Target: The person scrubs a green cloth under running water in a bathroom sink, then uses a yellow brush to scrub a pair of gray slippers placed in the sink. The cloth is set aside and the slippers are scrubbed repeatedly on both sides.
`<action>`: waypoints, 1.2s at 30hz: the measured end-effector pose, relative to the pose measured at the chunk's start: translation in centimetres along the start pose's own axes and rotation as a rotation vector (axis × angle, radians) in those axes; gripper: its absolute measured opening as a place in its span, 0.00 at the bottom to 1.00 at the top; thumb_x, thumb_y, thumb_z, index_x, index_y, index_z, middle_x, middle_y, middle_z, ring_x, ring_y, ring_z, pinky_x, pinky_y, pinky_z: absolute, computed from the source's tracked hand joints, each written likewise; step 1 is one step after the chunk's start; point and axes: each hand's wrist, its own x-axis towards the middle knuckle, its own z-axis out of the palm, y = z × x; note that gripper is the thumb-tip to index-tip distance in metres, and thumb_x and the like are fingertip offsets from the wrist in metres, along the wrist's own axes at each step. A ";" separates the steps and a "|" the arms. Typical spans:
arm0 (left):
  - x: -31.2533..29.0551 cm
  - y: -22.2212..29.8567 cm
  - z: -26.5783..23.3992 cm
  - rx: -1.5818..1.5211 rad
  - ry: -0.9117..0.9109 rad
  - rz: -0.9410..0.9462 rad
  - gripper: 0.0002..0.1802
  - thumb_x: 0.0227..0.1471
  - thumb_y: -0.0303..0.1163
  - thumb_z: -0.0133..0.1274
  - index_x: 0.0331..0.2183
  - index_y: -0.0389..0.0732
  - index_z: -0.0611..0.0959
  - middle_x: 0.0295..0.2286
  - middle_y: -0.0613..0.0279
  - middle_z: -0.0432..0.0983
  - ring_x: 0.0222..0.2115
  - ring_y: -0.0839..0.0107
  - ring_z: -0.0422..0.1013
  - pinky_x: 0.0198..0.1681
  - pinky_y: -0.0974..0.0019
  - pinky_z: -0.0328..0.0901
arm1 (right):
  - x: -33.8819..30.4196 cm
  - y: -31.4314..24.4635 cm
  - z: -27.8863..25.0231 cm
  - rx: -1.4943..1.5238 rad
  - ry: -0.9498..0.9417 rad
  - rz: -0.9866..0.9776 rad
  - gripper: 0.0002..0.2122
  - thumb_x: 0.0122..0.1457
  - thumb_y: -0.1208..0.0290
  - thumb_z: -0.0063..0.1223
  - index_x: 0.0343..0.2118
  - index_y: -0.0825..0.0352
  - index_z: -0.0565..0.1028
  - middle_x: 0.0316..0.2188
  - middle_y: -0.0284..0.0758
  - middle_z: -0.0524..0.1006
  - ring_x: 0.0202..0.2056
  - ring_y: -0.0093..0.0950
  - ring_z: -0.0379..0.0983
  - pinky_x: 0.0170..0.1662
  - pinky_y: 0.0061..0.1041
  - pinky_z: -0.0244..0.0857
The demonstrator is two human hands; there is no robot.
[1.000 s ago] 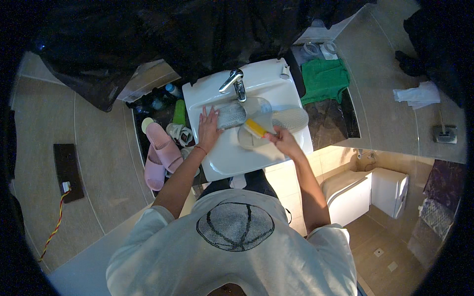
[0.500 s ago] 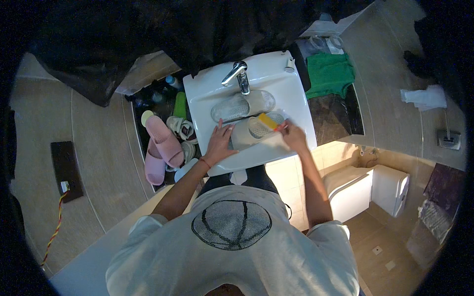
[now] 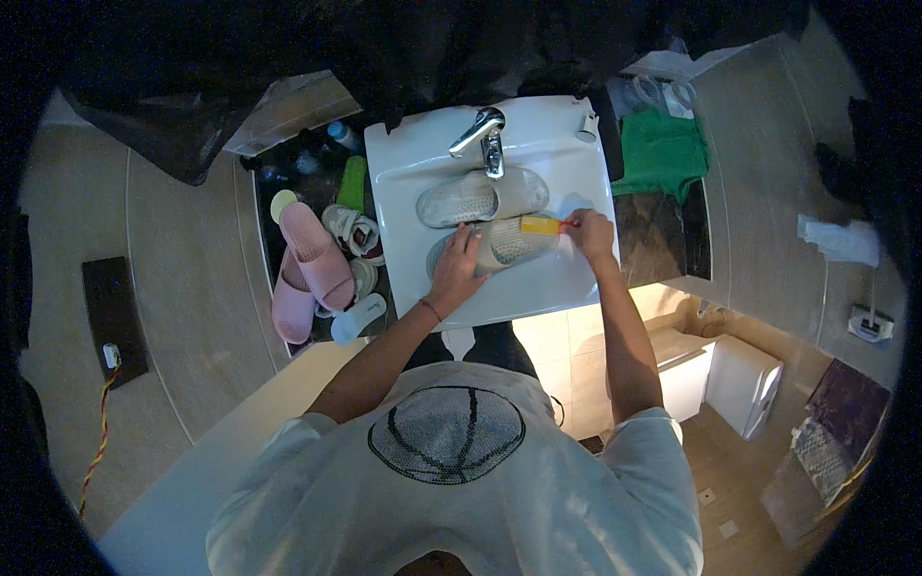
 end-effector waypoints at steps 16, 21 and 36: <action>0.2 0.5 0.6 -0.005 -0.014 -0.056 0.45 0.35 0.24 0.67 0.55 0.34 0.64 0.57 0.43 0.57 0.62 0.45 0.51 0.65 0.52 0.51 | 0.4 -6.5 6.9 0.243 -0.042 -0.343 0.11 0.42 0.65 0.71 0.22 0.66 0.81 0.20 0.38 0.80 0.21 0.28 0.77 0.27 0.28 0.69; 0.3 0.3 1.5 0.018 -0.015 -0.094 0.46 0.36 0.26 0.67 0.56 0.34 0.63 0.58 0.43 0.56 0.62 0.45 0.50 0.65 0.52 0.50 | 3.9 1.3 1.3 0.240 -0.201 -0.010 0.11 0.43 0.66 0.72 0.22 0.68 0.80 0.18 0.36 0.79 0.20 0.23 0.74 0.24 0.25 0.67; 0.0 1.0 2.5 0.027 0.071 -0.158 0.47 0.34 0.23 0.67 0.57 0.38 0.65 0.58 0.47 0.57 0.63 0.47 0.50 0.65 0.53 0.51 | 1.7 0.9 3.9 0.275 -0.141 -0.291 0.12 0.44 0.63 0.69 0.27 0.68 0.83 0.19 0.36 0.80 0.22 0.24 0.77 0.28 0.26 0.70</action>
